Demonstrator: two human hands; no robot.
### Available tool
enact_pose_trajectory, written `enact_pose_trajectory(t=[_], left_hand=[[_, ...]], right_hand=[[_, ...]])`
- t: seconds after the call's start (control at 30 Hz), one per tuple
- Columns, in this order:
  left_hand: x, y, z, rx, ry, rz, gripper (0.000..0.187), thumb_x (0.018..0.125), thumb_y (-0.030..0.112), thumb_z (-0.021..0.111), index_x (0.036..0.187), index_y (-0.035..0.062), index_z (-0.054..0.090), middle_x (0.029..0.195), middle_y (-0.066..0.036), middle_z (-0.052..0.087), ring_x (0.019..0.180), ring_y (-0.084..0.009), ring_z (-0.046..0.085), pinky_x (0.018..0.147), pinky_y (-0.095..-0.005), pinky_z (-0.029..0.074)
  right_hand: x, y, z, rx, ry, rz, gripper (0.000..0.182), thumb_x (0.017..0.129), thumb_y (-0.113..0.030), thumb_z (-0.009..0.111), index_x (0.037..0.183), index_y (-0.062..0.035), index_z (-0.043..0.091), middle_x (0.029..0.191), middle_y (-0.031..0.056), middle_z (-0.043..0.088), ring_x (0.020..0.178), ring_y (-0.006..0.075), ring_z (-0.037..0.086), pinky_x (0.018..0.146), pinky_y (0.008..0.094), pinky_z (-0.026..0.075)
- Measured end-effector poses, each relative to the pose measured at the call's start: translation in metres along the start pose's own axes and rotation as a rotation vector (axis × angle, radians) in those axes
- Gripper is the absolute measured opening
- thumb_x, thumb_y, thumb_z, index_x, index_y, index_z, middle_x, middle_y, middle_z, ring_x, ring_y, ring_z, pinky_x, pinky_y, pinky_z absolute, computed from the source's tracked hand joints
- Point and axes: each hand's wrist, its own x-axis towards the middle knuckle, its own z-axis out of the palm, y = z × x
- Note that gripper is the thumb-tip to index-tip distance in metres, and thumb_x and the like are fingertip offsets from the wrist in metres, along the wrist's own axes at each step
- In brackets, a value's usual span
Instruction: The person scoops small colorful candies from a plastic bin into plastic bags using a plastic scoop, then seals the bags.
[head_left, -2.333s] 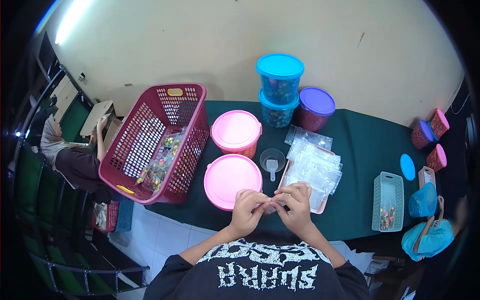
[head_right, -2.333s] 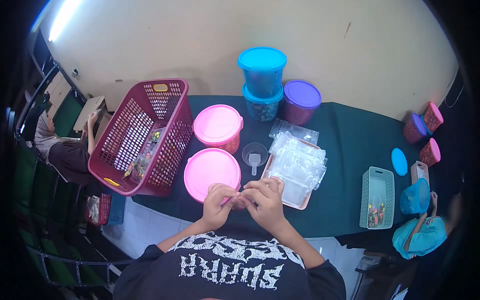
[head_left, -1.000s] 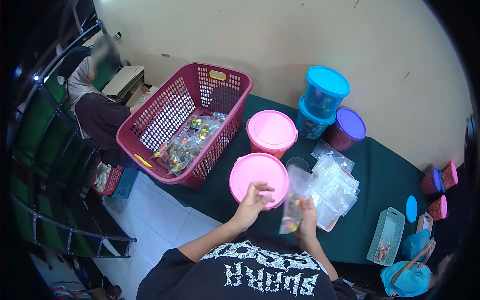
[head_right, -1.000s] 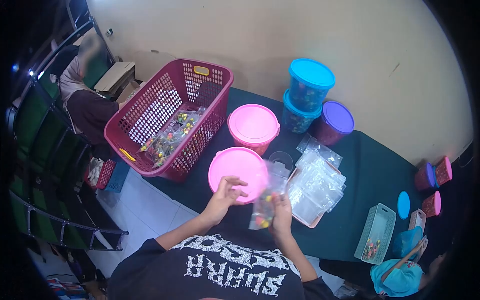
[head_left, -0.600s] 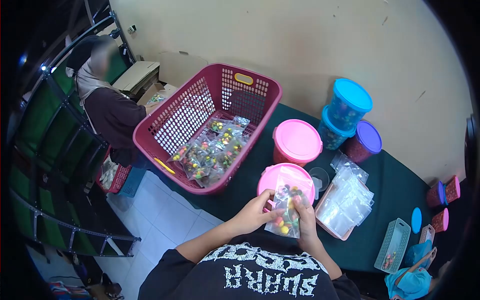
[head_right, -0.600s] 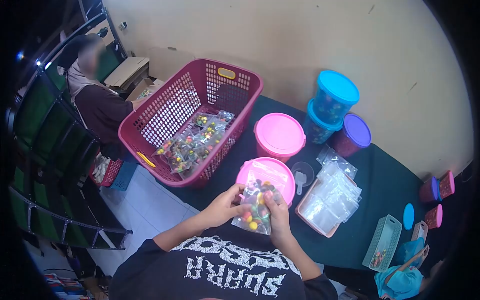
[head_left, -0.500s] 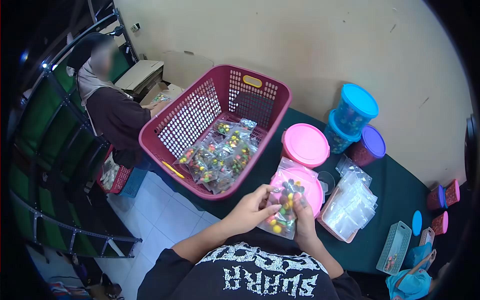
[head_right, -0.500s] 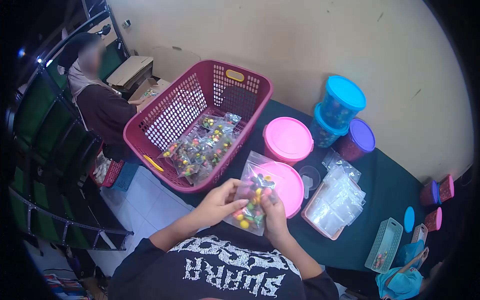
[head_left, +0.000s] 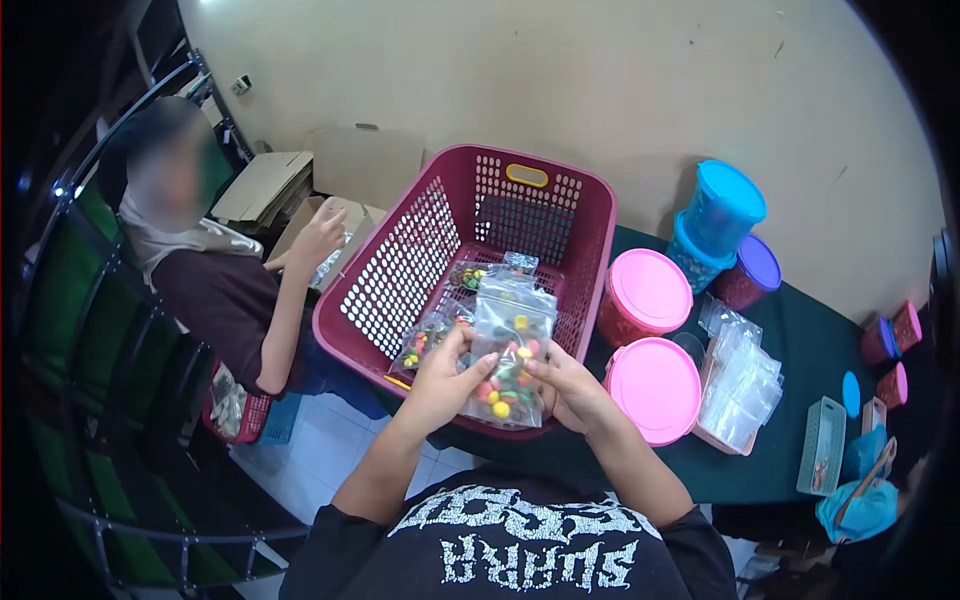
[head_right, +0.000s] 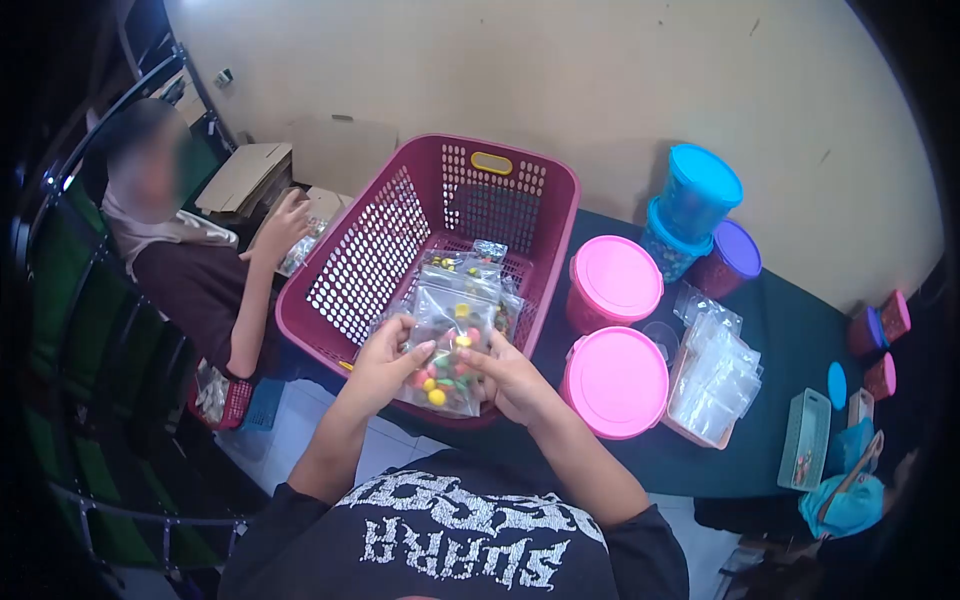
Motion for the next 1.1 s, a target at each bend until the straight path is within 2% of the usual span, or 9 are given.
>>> enact_pose_trajectory(t=[0.03, 0.2, 0.4, 0.53, 0.6, 0.67, 0.73, 0.8, 1.1], left_hand=[[0.002, -0.004, -0.007, 0.061, 0.042, -0.001, 0.032, 0.092, 0.006, 0.057, 0.120, -0.0026, 0.044, 0.102, -0.009, 0.060, 0.087, -0.0091, 0.060, 0.068, -0.0208, 0.050], [0.006, -0.009, -0.021, -0.100, 0.065, -0.064, 0.051, 0.091, 0.004, 0.056, 0.135, -0.0019, 0.030, 0.108, -0.014, 0.062, 0.095, -0.0132, 0.060, 0.078, -0.0247, 0.051], [0.015, -0.012, -0.031, -0.229, 0.014, -0.103, 0.059, 0.093, 0.008, 0.051, 0.142, 0.0003, 0.019, 0.126, -0.019, 0.053, 0.100, -0.0166, 0.061, 0.081, -0.0264, 0.052], [0.013, -0.017, -0.029, -0.304, 0.121, -0.106, 0.065, 0.088, 0.009, 0.055, 0.143, 0.0065, 0.021, 0.138, -0.023, 0.040, 0.112, -0.0235, 0.055, 0.093, -0.0350, 0.046], [0.015, -0.029, -0.027, 0.477, 0.285, 0.285, 0.065, 0.087, 0.010, 0.057, 0.142, 0.0045, 0.023, 0.139, -0.023, 0.038, 0.120, -0.0267, 0.048, 0.099, -0.0412, 0.040], [0.008, -0.025, -0.019, 0.470, 0.277, 0.335, 0.062, 0.085, 0.011, 0.059, 0.139, 0.0026, 0.030, 0.137, -0.022, 0.041, 0.123, -0.0307, 0.045, 0.102, -0.0430, 0.035], [0.000, -0.009, -0.010, 0.845, 0.080, 0.445, 0.056, 0.083, 0.009, 0.061, 0.134, 0.0015, 0.038, 0.135, -0.020, 0.044, 0.121, -0.0328, 0.047, 0.101, -0.0404, 0.036], [-0.002, -0.002, 0.000, 0.843, 0.033, 0.489, 0.051, 0.080, 0.013, 0.065, 0.126, 0.0016, 0.046, 0.129, -0.019, 0.049, 0.116, -0.0359, 0.049, 0.096, -0.0421, 0.039], [-0.019, -0.012, 0.027, 0.387, 0.021, 0.626, 0.023, 0.078, -0.004, 0.057, 0.101, 0.0003, 0.060, 0.092, -0.013, 0.063, 0.083, -0.0245, 0.059, 0.077, -0.0349, 0.046]], right_hand=[[0.013, 0.007, -0.012, 0.036, -0.054, 0.010, 0.057, 0.091, -0.016, 0.060, 0.136, -0.0051, 0.026, 0.119, 0.0099, 0.054, 0.104, 0.0190, 0.060, 0.081, 0.0355, 0.056], [0.022, 0.015, -0.003, -0.068, 0.057, -0.053, 0.050, 0.091, -0.014, 0.058, 0.132, -0.0033, 0.033, 0.121, 0.0145, 0.052, 0.110, 0.0208, 0.058, 0.089, 0.0353, 0.052], [0.033, 0.014, -0.003, 0.046, 0.039, -0.053, 0.055, 0.095, -0.022, 0.050, 0.141, -0.0065, 0.022, 0.133, 0.0148, 0.045, 0.116, 0.0258, 0.055, 0.083, 0.0401, 0.056], [0.036, 0.019, 0.009, -0.176, 0.253, -0.187, 0.063, 0.095, -0.025, 0.050, 0.145, -0.0079, 0.016, 0.146, 0.0190, 0.028, 0.131, 0.0328, 0.036, 0.102, 0.0461, 0.038], [0.038, 0.024, 0.006, -0.359, 0.420, -0.323, 0.065, 0.095, -0.024, 0.051, 0.146, -0.0075, 0.014, 0.150, 0.0203, 0.020, 0.137, 0.0345, 0.028, 0.109, 0.0472, 0.030], [0.041, 0.028, -0.002, -0.352, 0.316, -0.353, 0.069, 0.093, -0.020, 0.053, 0.147, -0.0083, 0.011, 0.154, 0.0183, 0.009, 0.143, 0.0305, 0.009, 0.114, 0.0428, 0.016], [0.037, 0.030, 0.001, -0.272, 0.351, -0.399, 0.066, 0.091, -0.016, 0.056, 0.144, -0.0080, 0.017, 0.151, 0.0177, 0.020, 0.140, 0.0300, 0.021, 0.112, 0.0413, 0.023], [0.033, 0.032, -0.004, -0.237, 0.257, -0.548, 0.056, 0.090, -0.012, 0.056, 0.137, -0.0081, 0.026, 0.146, 0.0166, 0.030, 0.135, 0.0281, 0.031, 0.109, 0.0395, 0.029], [-0.029, 0.043, -0.028, -0.308, 0.215, -0.827, 0.030, 0.093, -0.002, 0.045, 0.121, -0.0067, 0.036, 0.130, 0.0180, 0.049, 0.122, 0.0250, 0.050, 0.103, 0.0399, 0.039]])
